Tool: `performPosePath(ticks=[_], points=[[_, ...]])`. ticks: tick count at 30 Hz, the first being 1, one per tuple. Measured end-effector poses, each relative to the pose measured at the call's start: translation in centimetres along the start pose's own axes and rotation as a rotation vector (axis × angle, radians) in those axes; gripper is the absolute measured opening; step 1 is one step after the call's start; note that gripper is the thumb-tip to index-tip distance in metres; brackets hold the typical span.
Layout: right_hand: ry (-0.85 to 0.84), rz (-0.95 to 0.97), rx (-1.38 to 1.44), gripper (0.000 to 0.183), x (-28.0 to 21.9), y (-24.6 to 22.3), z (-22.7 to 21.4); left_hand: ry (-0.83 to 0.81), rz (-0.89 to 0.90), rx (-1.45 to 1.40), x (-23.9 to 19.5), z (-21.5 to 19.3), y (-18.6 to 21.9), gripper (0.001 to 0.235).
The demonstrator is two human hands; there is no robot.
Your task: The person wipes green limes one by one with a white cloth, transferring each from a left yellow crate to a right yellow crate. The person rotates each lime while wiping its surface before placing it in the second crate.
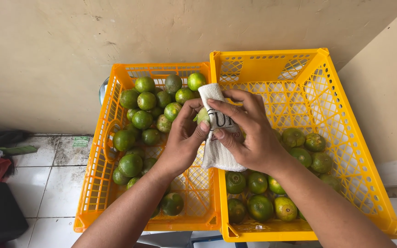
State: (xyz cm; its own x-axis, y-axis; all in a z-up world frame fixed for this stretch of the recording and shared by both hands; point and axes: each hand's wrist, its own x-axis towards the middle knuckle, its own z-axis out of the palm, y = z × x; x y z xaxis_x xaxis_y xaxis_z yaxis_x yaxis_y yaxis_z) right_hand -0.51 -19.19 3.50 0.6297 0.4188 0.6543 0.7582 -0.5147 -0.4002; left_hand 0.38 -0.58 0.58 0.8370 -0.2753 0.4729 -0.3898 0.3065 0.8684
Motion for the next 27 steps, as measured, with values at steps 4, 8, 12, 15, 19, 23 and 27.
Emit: performPosePath(ticks=[4, 8, 12, 15, 19, 23, 27], points=[[0.010, 0.097, 0.152, 0.048, 0.1, -0.8, 0.3, -0.022, -0.125, -0.151, -0.4, 0.2, 0.3, 0.053], [0.070, 0.151, 0.210, 0.052, -0.2, -0.8, 1.0, 0.045, -0.113, -0.105, -0.2, 0.2, -0.2, 0.048], [0.116, 0.115, 0.155, 0.052, -0.2, -0.9, 1.2, 0.139, -0.041, 0.067, -0.3, -0.3, -0.7, 0.045], [0.094, 0.066, 0.171, 0.049, -0.1, -1.2, 1.0, 0.091, 0.000, 0.067, -0.2, -0.1, 0.2, 0.045], [0.039, 0.176, 0.306, 0.049, -0.2, -0.6, 0.9, 0.031, -0.039, -0.067, -0.5, -0.2, 0.3, 0.044], [0.064, 0.155, 0.369, 0.057, -0.1, -0.6, 1.2, 0.064, -0.054, 0.039, -0.3, -1.0, -0.4, 0.043], [0.080, 0.021, 0.173, 0.052, 0.0, -0.6, 1.6, 0.141, -0.114, -0.008, -0.2, -2.2, -2.4, 0.045]])
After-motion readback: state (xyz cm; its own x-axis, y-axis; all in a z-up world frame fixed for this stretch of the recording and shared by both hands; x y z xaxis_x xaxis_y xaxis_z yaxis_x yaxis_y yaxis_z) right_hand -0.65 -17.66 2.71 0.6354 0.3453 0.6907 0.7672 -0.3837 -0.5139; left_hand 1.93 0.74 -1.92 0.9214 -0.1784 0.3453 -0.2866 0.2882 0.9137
